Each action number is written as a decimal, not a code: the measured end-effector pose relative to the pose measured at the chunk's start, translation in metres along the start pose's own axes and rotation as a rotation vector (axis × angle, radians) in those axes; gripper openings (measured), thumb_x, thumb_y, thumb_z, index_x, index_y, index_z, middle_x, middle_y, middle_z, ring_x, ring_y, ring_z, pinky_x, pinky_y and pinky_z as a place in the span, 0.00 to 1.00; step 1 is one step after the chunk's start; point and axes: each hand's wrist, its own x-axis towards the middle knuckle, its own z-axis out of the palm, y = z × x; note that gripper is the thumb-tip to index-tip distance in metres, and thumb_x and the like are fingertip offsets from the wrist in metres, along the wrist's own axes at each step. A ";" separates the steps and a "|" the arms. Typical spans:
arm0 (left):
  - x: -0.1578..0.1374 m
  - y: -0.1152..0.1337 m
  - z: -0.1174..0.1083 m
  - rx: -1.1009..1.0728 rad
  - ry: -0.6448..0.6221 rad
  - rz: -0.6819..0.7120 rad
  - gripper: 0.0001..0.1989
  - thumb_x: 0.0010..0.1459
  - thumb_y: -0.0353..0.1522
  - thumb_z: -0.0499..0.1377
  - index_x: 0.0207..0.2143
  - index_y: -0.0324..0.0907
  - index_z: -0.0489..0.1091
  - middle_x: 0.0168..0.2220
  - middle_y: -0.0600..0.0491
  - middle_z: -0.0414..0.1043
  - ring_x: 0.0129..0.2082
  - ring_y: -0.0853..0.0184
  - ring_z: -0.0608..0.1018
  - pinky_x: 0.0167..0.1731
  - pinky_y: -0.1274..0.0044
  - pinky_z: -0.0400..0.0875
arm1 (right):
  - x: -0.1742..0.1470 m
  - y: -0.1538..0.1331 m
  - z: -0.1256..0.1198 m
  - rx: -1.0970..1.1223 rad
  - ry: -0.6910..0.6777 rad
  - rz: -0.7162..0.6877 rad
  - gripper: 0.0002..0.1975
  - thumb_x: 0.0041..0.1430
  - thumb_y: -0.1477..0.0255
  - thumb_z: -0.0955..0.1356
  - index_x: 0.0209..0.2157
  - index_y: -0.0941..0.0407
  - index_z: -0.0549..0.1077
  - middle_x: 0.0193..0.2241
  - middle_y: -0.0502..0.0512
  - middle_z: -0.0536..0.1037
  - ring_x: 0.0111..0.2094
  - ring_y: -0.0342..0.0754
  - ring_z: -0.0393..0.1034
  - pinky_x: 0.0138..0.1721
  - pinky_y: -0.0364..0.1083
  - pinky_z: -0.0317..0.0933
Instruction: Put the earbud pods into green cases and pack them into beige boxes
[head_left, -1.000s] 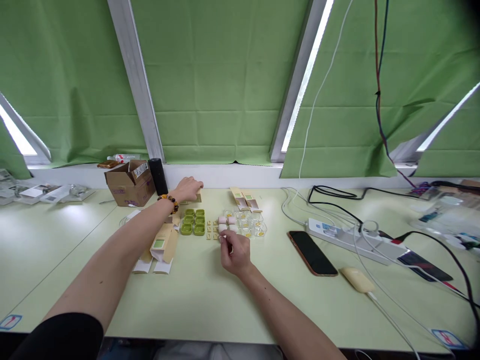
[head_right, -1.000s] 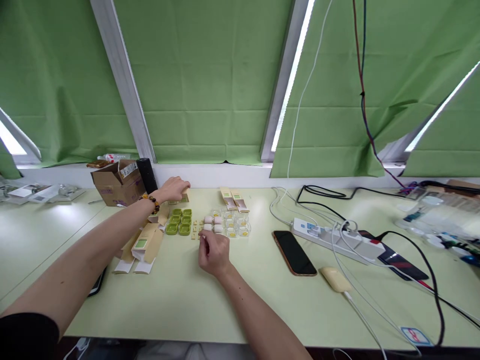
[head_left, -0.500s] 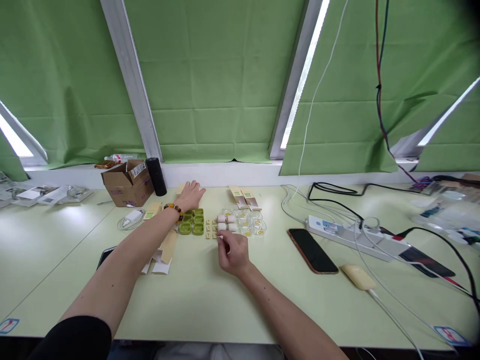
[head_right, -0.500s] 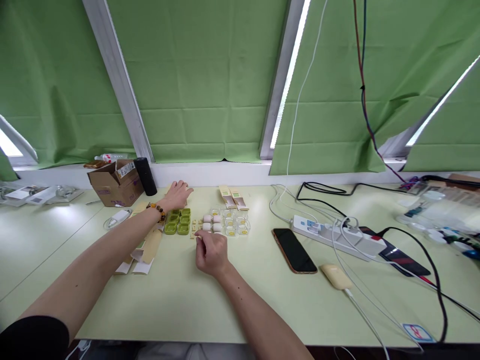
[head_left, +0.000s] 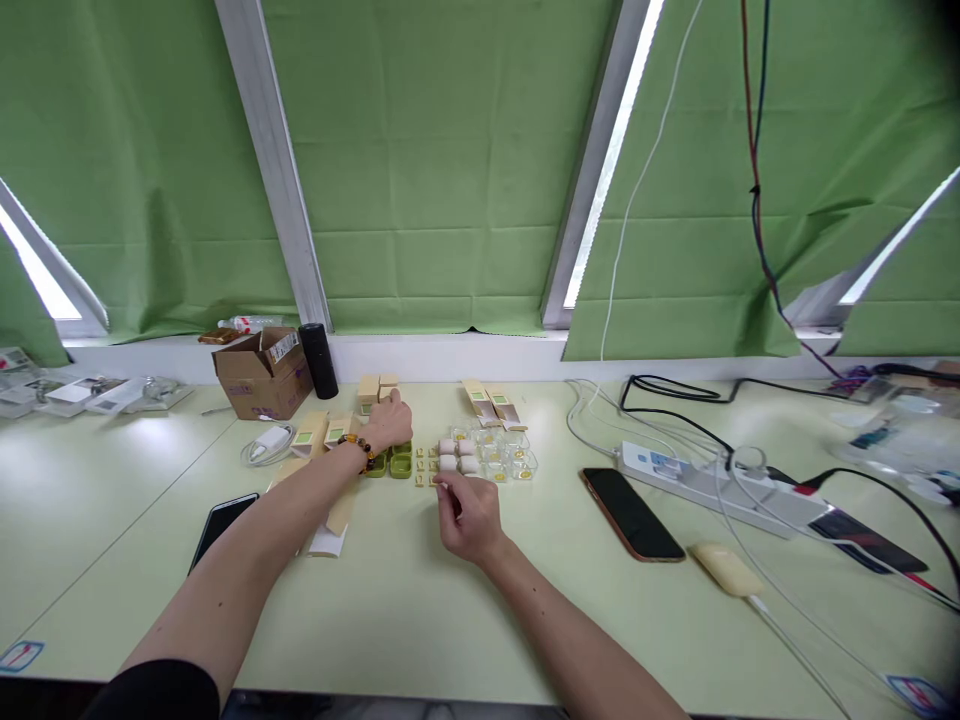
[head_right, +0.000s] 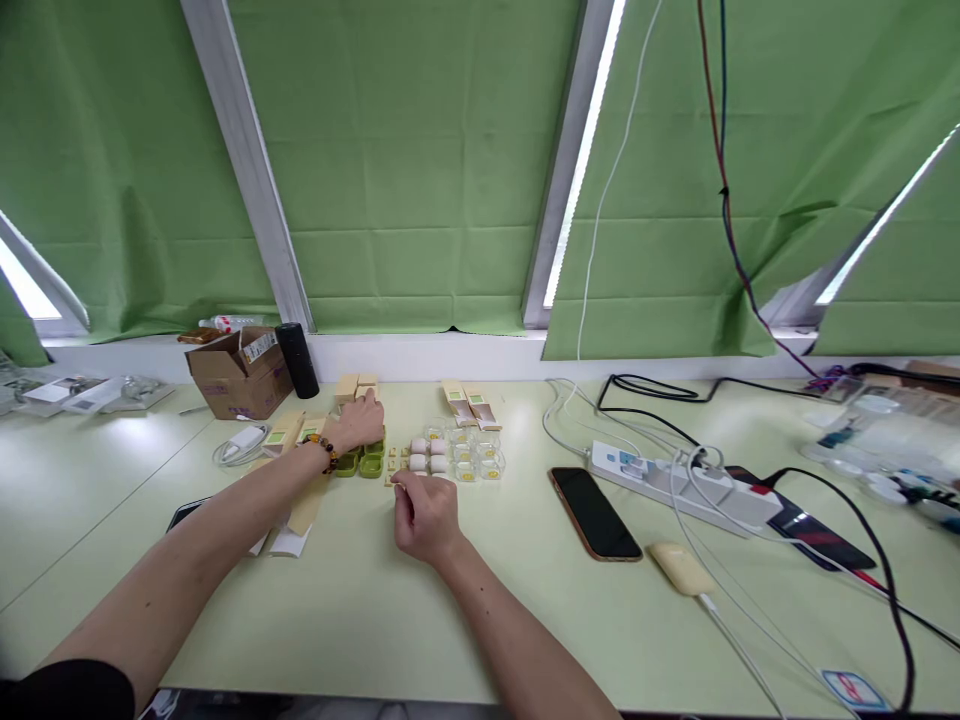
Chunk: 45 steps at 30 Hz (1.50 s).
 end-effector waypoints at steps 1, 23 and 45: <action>0.001 -0.001 0.001 -0.002 -0.002 -0.003 0.22 0.59 0.31 0.58 0.54 0.30 0.75 0.61 0.27 0.63 0.53 0.46 0.77 0.44 0.63 0.77 | 0.000 0.000 0.000 0.001 -0.004 0.001 0.09 0.66 0.80 0.64 0.44 0.55 0.71 0.19 0.45 0.69 0.18 0.44 0.60 0.24 0.45 0.51; 0.018 0.005 0.006 -0.182 -0.087 -0.120 0.28 0.61 0.29 0.58 0.62 0.26 0.64 0.70 0.17 0.46 0.42 0.54 0.82 0.38 0.66 0.76 | -0.004 0.002 0.001 -0.024 -0.089 0.002 0.08 0.66 0.79 0.64 0.43 0.55 0.72 0.20 0.47 0.72 0.19 0.44 0.61 0.26 0.46 0.49; -0.146 0.006 -0.020 -0.344 0.285 0.127 0.07 0.65 0.28 0.56 0.39 0.44 0.73 0.37 0.49 0.80 0.38 0.59 0.81 0.39 0.71 0.68 | -0.010 -0.007 0.007 -0.025 -0.638 -0.002 0.03 0.59 0.74 0.68 0.33 0.55 0.75 0.21 0.50 0.77 0.21 0.45 0.67 0.28 0.45 0.46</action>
